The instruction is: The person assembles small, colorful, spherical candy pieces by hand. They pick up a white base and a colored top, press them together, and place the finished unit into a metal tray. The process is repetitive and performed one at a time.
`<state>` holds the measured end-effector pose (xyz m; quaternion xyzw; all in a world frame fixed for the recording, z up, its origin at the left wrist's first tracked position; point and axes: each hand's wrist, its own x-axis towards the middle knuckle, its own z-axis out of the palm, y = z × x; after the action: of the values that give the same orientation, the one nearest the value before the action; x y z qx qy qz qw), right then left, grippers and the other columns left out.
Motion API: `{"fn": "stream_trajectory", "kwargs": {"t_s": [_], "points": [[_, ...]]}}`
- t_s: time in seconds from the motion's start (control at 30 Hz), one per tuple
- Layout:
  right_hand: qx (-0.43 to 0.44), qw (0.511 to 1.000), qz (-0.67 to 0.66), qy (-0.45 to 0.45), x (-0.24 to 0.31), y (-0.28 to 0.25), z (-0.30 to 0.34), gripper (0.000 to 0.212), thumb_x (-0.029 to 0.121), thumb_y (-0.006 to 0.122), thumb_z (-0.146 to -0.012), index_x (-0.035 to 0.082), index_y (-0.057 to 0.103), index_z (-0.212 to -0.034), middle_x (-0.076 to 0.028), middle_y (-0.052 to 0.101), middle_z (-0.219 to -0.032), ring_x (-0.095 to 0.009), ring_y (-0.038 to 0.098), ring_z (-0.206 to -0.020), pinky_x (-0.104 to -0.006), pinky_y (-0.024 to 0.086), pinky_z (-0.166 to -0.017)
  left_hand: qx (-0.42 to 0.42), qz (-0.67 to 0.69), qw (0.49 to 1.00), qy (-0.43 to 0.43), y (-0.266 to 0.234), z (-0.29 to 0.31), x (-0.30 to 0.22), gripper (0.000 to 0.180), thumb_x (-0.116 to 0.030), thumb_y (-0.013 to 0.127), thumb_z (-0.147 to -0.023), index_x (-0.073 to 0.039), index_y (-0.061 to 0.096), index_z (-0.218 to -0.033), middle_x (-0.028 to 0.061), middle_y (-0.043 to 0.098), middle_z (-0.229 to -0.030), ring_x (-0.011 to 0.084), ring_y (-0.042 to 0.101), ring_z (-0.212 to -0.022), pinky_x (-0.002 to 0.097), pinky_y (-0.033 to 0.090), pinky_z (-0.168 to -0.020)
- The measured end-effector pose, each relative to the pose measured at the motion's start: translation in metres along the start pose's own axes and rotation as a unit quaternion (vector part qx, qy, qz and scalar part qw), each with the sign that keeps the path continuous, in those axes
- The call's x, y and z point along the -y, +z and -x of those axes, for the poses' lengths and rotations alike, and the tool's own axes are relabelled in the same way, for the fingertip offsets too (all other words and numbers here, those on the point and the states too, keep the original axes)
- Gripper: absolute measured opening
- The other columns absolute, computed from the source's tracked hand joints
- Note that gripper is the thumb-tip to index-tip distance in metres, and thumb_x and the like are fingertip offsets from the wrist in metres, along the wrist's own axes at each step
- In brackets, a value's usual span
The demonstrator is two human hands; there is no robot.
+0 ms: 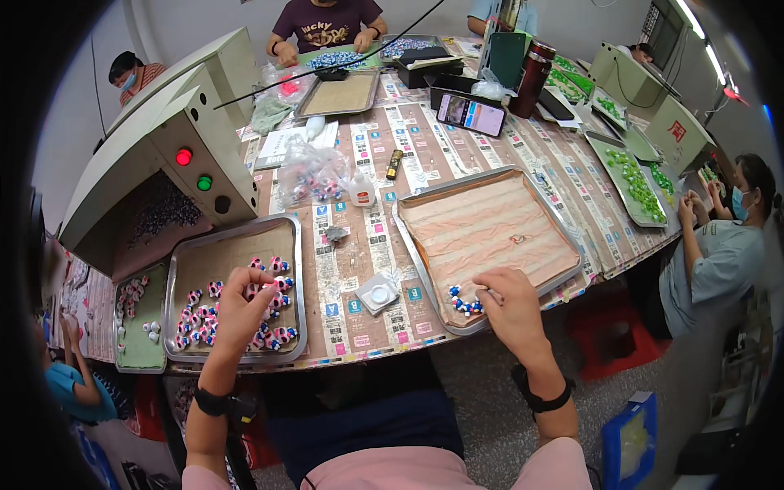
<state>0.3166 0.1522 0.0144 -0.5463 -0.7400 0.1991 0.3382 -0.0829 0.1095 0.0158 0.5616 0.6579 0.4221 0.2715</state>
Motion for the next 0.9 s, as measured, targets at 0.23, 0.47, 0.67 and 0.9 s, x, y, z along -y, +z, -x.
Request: {"fn": "stream_trajectory", "kwargs": {"t_s": [0.23, 0.47, 0.67, 0.9], "points": [[0.072, 0.985, 0.126, -0.093, 0.022, 0.024, -0.016, 0.012, 0.008, 0.067, -0.077, 0.003, 0.068, -0.087, -0.011, 0.063, -0.087, -0.031, 0.058, -0.086, -0.0397, 0.047, -0.078, 0.165, 0.510, 0.814, -0.223, 0.005, 0.047, -0.029, 0.025, 0.006, 0.053, -0.085, 0.003, 0.056, -0.110, 0.0143, 0.060, -0.110, 0.0186, 0.062, -0.091, 0.0310, 0.051, -0.089], [0.153, 0.960, 0.225, -0.072, 0.030, 0.029, -0.027, 0.010, 0.008, 0.063, -0.077, 0.003, 0.067, -0.084, -0.014, 0.061, -0.079, -0.033, 0.060, -0.081, -0.0439, 0.049, -0.072, 0.250, 0.563, 0.742, -0.262, 0.027, 0.080, -0.045, 0.022, -0.004, 0.054, -0.095, 0.001, 0.053, -0.116, 0.0186, 0.054, -0.129, 0.0239, 0.059, -0.115, 0.0297, 0.052, -0.096], [0.103, 0.993, -0.046, 0.018, 0.042, 0.026, -0.022, 0.019, 0.005, 0.064, -0.081, -0.001, 0.068, -0.098, -0.013, 0.065, -0.085, -0.023, 0.065, -0.077, -0.0303, 0.051, -0.069, 0.246, 0.607, 0.710, -0.258, 0.035, 0.097, -0.033, 0.033, -0.010, 0.055, -0.097, -0.002, 0.052, -0.129, 0.0114, 0.057, -0.123, 0.0226, 0.060, -0.113, 0.0283, 0.053, -0.094], [0.177, 0.916, -0.346, 0.099, 0.060, 0.040, -0.010, 0.019, -0.003, 0.065, -0.085, -0.005, 0.067, -0.104, -0.007, 0.065, -0.101, -0.011, 0.064, -0.084, -0.0221, 0.051, -0.076, 0.242, 0.620, 0.701, -0.255, 0.046, 0.105, -0.024, 0.036, -0.010, 0.056, -0.096, -0.003, 0.051, -0.131, 0.0085, 0.060, -0.116, 0.0159, 0.063, -0.100, 0.0225, 0.054, -0.077]]}}
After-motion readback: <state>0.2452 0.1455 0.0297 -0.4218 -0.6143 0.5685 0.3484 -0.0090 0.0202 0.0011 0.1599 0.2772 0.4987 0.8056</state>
